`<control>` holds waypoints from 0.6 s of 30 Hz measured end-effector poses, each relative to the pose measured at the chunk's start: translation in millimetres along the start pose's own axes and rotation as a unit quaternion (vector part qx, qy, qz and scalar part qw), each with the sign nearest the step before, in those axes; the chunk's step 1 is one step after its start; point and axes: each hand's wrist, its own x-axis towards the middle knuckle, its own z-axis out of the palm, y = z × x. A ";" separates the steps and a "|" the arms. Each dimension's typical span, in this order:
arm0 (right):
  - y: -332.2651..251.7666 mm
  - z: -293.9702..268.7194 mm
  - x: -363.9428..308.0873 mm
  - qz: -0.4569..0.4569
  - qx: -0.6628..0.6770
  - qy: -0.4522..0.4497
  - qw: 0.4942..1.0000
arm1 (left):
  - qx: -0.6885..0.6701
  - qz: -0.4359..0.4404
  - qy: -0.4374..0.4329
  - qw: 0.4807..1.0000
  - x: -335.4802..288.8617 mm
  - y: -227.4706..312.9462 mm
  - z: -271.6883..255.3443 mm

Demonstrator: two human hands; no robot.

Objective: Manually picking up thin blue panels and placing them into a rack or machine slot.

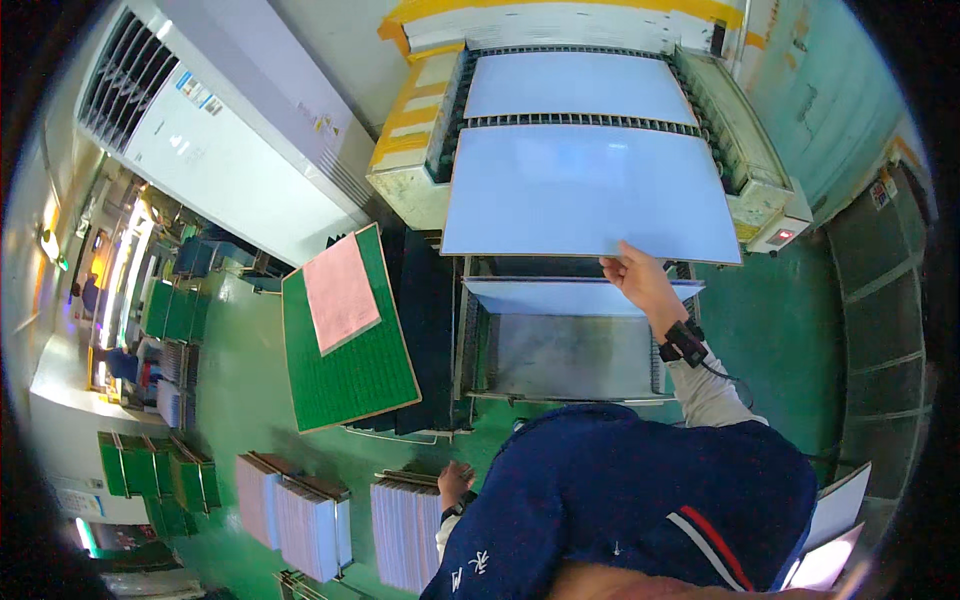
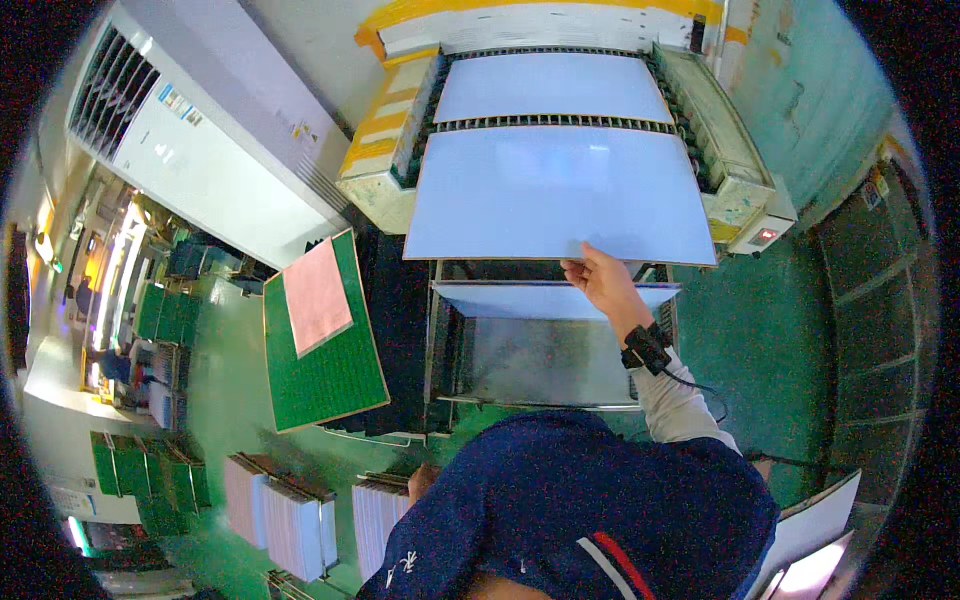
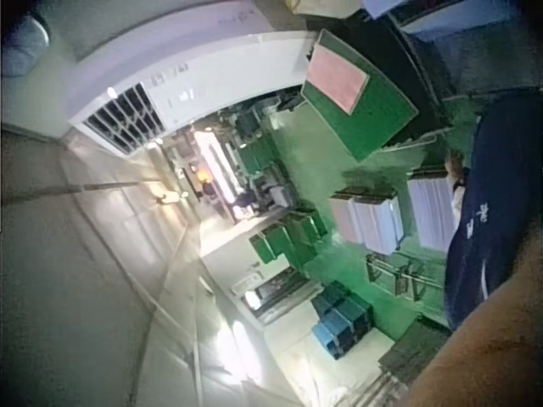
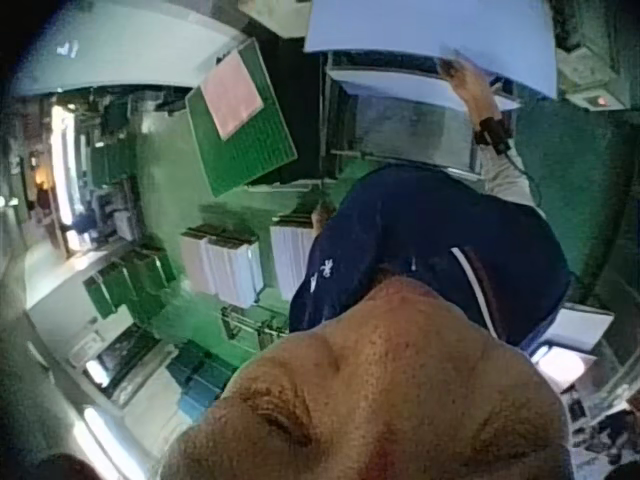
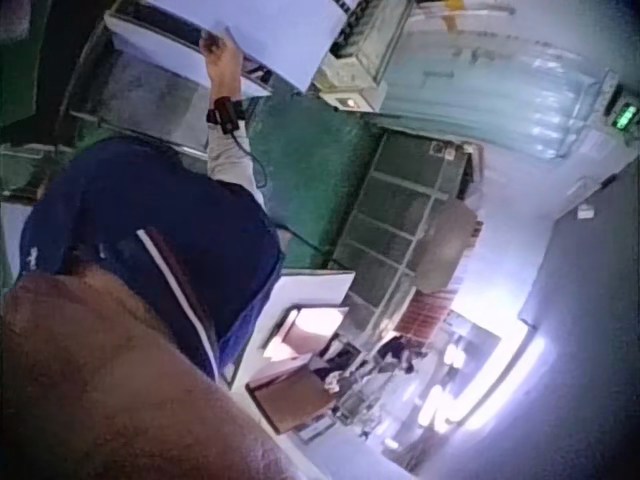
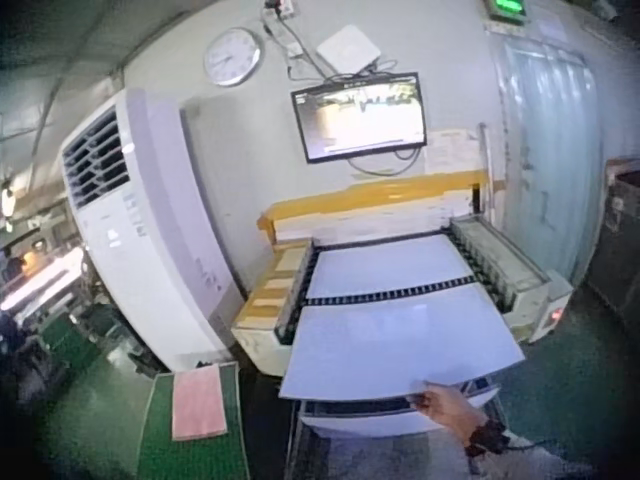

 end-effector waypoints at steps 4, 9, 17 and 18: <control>-5.5 -3.7 5.7 0.009 0.008 0.006 1.000 | -0.302 -0.167 0.070 0.936 0.2 31.7 7.9; -10.6 -1.4 24.4 0.008 0.011 0.015 1.000 | -0.114 -0.101 0.046 0.987 -3.0 35.4 6.0; -25.4 -17.7 51.8 0.006 -0.018 0.016 1.000 | -0.234 -0.313 0.125 0.912 2.5 91.3 14.9; -26.6 -12.2 52.2 0.005 -0.019 0.017 1.000 | -0.273 -0.316 0.131 0.899 -1.2 87.1 13.6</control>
